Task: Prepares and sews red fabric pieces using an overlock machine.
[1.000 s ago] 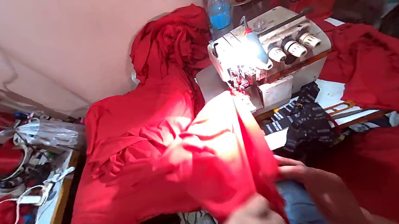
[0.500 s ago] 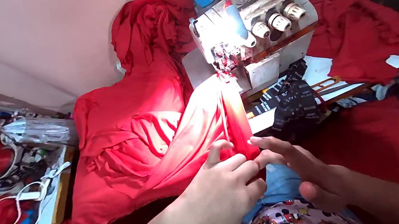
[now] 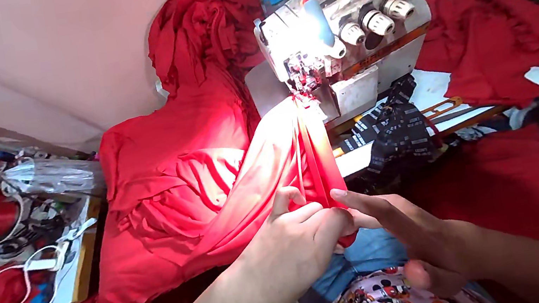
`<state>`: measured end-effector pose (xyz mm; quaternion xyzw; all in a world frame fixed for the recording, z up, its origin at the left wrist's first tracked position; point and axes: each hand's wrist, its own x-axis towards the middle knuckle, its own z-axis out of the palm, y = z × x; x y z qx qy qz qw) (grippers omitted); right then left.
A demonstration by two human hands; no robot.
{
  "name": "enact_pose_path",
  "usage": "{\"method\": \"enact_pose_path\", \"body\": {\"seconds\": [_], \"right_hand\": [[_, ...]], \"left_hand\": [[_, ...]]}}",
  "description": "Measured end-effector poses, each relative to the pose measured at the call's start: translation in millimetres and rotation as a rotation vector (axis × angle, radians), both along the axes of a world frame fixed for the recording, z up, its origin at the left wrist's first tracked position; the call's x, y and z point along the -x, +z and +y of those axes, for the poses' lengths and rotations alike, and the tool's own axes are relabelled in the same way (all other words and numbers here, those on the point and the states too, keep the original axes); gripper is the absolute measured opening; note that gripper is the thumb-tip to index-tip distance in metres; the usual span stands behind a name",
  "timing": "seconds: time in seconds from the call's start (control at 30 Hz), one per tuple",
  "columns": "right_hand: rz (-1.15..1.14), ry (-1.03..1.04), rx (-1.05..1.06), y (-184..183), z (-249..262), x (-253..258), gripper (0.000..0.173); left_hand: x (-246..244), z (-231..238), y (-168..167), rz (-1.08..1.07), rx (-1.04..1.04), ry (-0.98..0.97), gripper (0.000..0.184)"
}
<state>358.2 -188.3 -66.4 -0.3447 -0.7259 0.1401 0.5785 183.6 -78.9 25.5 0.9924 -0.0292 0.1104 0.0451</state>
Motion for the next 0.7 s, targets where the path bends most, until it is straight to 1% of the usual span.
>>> {"method": "enact_pose_path", "body": {"seconds": [0.07,0.17,0.23,0.3,0.33,0.4,0.43,0.47,0.5,0.57,0.6,0.63,0.67,0.7], "right_hand": [[-0.028,0.004,0.000,2,1,-1,0.079],[-0.049,0.039,0.018,4,2,-2,0.079],[-0.068,0.044,0.014,8,3,-2,0.077],[-0.089,0.011,0.015,13,5,-3,0.076],[-0.113,-0.041,0.022,16,6,-4,0.075],[-0.228,-0.260,0.046,15,10,-7,0.070],[-0.346,-0.366,0.083,12,13,-8,0.068],[-0.477,-0.422,0.167,9,16,-10,0.066],[-0.600,-0.403,0.300,7,21,-11,0.064],[-0.803,-0.139,0.686,21,41,-9,0.056],[-0.850,-0.030,0.758,26,57,-5,0.047],[-0.818,0.041,0.753,28,73,1,0.035],[-0.747,0.068,0.703,27,89,8,0.026],[-0.652,0.046,0.621,23,103,16,0.022]], "left_hand": [[-2,3,-1,-0.008,-0.026,0.007,0.010],[-2,14,-3,0.008,-0.001,-0.026,0.027],[-2,23,-2,0.027,0.044,-0.076,0.026],[0,27,7,0.063,-0.007,-0.076,0.032],[1,29,15,0.080,-0.028,-0.049,0.033],[9,41,37,0.090,0.015,0.047,0.035],[15,52,48,0.087,0.066,0.095,0.035],[21,64,59,0.094,0.124,0.128,0.035],[27,75,69,0.110,0.185,0.139,0.034],[34,88,82,0.126,0.361,0.080,0.032],[36,87,85,0.131,0.476,0.013,0.033],[35,81,85,0.123,0.595,-0.063,0.032],[34,76,84,0.116,0.669,-0.139,0.030],[33,72,82,0.111,0.695,-0.190,0.028]]}}
